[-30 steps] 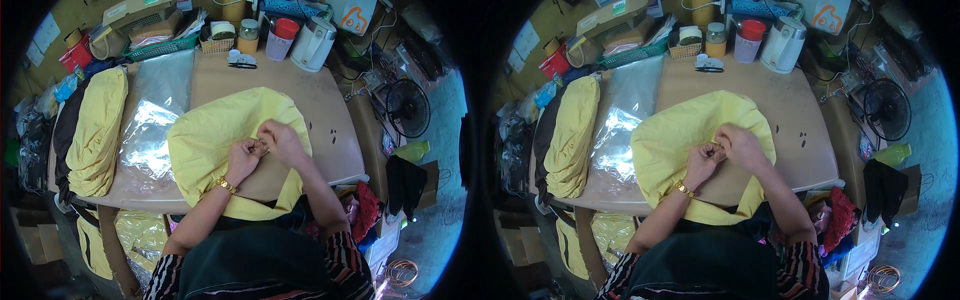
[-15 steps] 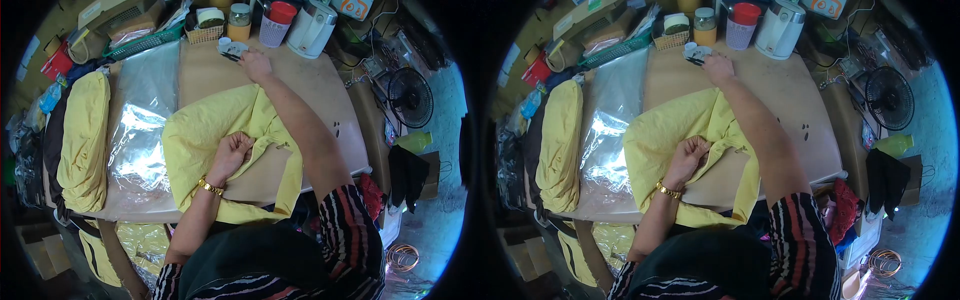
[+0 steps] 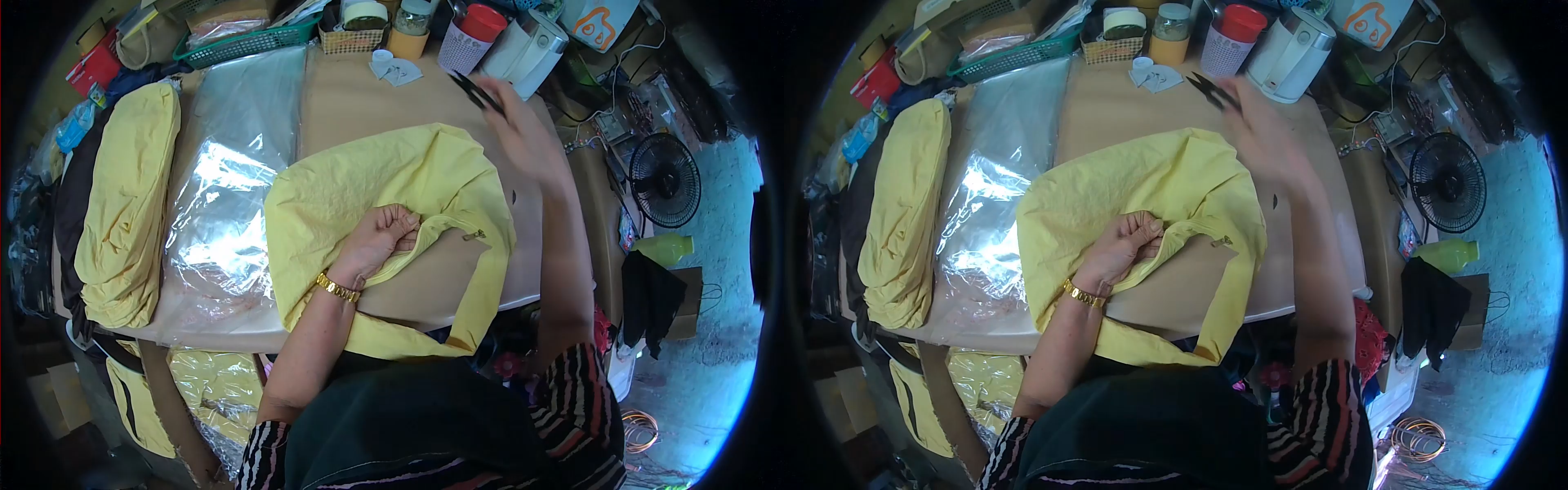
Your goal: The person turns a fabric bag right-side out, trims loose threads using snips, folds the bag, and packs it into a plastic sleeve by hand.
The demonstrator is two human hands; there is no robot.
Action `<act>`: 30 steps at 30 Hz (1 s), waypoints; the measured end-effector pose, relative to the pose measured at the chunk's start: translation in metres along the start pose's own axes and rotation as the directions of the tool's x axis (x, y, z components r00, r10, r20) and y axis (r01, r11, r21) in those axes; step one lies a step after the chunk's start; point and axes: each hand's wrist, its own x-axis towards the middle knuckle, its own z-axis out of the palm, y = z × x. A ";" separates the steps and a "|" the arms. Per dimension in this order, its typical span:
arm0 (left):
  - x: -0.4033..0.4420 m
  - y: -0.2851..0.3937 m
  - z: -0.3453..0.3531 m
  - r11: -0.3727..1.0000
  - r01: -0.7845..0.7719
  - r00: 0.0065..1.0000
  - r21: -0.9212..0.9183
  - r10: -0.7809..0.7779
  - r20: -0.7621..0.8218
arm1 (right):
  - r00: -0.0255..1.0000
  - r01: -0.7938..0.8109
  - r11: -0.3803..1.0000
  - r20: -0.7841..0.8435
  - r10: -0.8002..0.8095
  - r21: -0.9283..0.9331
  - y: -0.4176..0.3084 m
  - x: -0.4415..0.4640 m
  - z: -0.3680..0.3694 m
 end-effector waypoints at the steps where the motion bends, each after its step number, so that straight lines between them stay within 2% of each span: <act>1: 0.000 -0.002 0.002 1.000 -0.026 1.000 0.011 0.026 0.001 | 0.987 -0.157 0.972 0.066 0.148 0.175 -0.021 -0.031 -0.001; 2: 0.001 -0.005 0.002 1.000 -0.026 1.000 0.001 0.026 0.002 | 0.947 -0.319 0.889 0.131 0.292 0.328 -0.042 -0.063 -0.001; 4: 0.004 -0.012 -0.001 0.985 -0.092 0.996 0.147 0.089 0.026 | 0.909 -0.415 0.760 0.182 0.376 0.500 -0.053 -0.122 0.025; 5: 0.004 -0.011 0.000 0.985 -0.095 0.995 0.142 0.092 0.026 | 0.919 -0.391 0.778 0.169 0.355 0.492 -0.052 -0.132 0.038; 6: 0.002 -0.008 0.002 0.971 -0.088 0.996 0.224 0.084 0.028 | 0.930 -0.367 0.795 0.155 0.335 0.483 -0.052 -0.141 0.051; 7: -0.002 -0.006 0.004 0.949 -0.078 0.997 0.306 0.072 0.030 | 0.906 -0.422 0.867 0.107 0.409 0.265 -0.039 -0.143 0.062; 8: -0.004 -0.005 0.006 0.949 -0.074 0.997 0.307 0.066 0.036 | 0.882 -0.471 0.881 0.039 0.470 0.035 -0.028 -0.142 0.070; 10: -0.005 -0.002 0.012 0.821 -0.080 0.996 0.565 0.088 0.013 | 0.904 -0.426 0.905 0.050 0.425 0.011 -0.016 -0.127 0.080; 11: -0.005 -0.006 0.014 0.821 -0.085 0.996 0.565 0.090 0.018 | 0.925 -0.375 0.927 0.072 0.374 -0.008 -0.010 -0.117 0.085; 12: -0.006 -0.016 0.016 0.660 -0.301 0.918 0.688 0.395 0.023 | 0.924 -0.376 0.927 0.069 0.375 -0.011 -0.001 -0.107 0.090; 13: -0.007 -0.020 0.020 0.425 -0.450 0.752 0.785 0.655 0.076 | 0.931 -0.341 0.939 0.122 0.344 -0.046 0.007 -0.096 0.094; 14: -0.006 -0.022 0.024 0.423 -0.454 0.749 0.784 0.658 0.079 | 0.934 -0.301 0.950 0.175 0.310 -0.079 0.013 -0.089 0.097; 16: -0.005 -0.018 0.029 0.099 -0.624 0.510 0.775 0.803 0.308 | 0.946 -0.276 0.958 0.156 0.285 -0.078 0.016 -0.082 0.105; 17: -0.005 -0.019 0.026 0.098 -0.622 0.507 0.777 0.807 0.304 | 0.954 -0.254 0.964 0.147 0.263 -0.076 0.016 -0.081 0.108; 18: -0.003 -0.021 0.022 0.179 -0.598 0.558 0.781 0.792 0.246 | 0.955 -0.245 0.967 0.153 0.254 -0.076 0.014 -0.080 0.105; 19: -0.003 -0.020 0.018 0.258 -0.570 0.606 0.780 0.773 0.188 | 0.858 -0.499 0.840 0.262 0.442 0.213 0.010 -0.081 0.098; 20: -0.002 -0.019 0.014 0.256 -0.566 0.601 0.784 0.779 0.180 | 0.715 -0.699 0.566 0.424 0.556 0.436 0.006 -0.082 0.090; 21: -0.002 -0.018 0.011 0.503 -0.485 0.767 0.716 0.637 0.072 | 0.717 -0.697 0.571 0.430 0.548 0.434 0.000 -0.088 0.081; 22: -0.001 -0.017 0.009 0.711 -0.351 0.894 0.610 0.447 -0.007 | 0.726 -0.675 0.460 0.411 0.552 0.576 -0.007 -0.097 0.071; 23: -0.001 -0.016 0.007 0.710 -0.352 0.891 0.610 0.454 -0.014 | 0.731 -0.631 0.335 0.392 0.559 0.700 -0.013 -0.106 0.063; 24: 0.001 -0.016 0.006 0.795 -0.313 0.923 0.520 0.384 -0.030 | 0.733 -0.632 0.338 0.395 0.554 0.698 -0.018 -0.117 0.058; 25: 0.001 -0.015 0.006 0.866 -0.266 0.951 0.423 0.309 -0.035 | 0.823 -0.546 0.651 0.193 0.534 0.528 -0.022 -0.129 0.053; 27: 0.000 -0.010 0.006 0.899 -0.231 0.964 0.372 0.264 -0.040 | 0.899 -0.423 0.867 0.006 0.437 0.263 -0.036 -0.143 0.045; 29: -0.002 -0.008 0.007 0.929 -0.191 0.976 0.318 0.214 -0.040 | 0.948 -0.308 0.941 0.034 0.316 -0.137 -0.059 -0.146 0.036; 30: -0.002 -0.007 0.007 0.926 -0.195 0.975 0.324 0.219 -0.038 | 0.948 -0.309 0.941 0.034 0.316 -0.139 -0.063 -0.148 0.035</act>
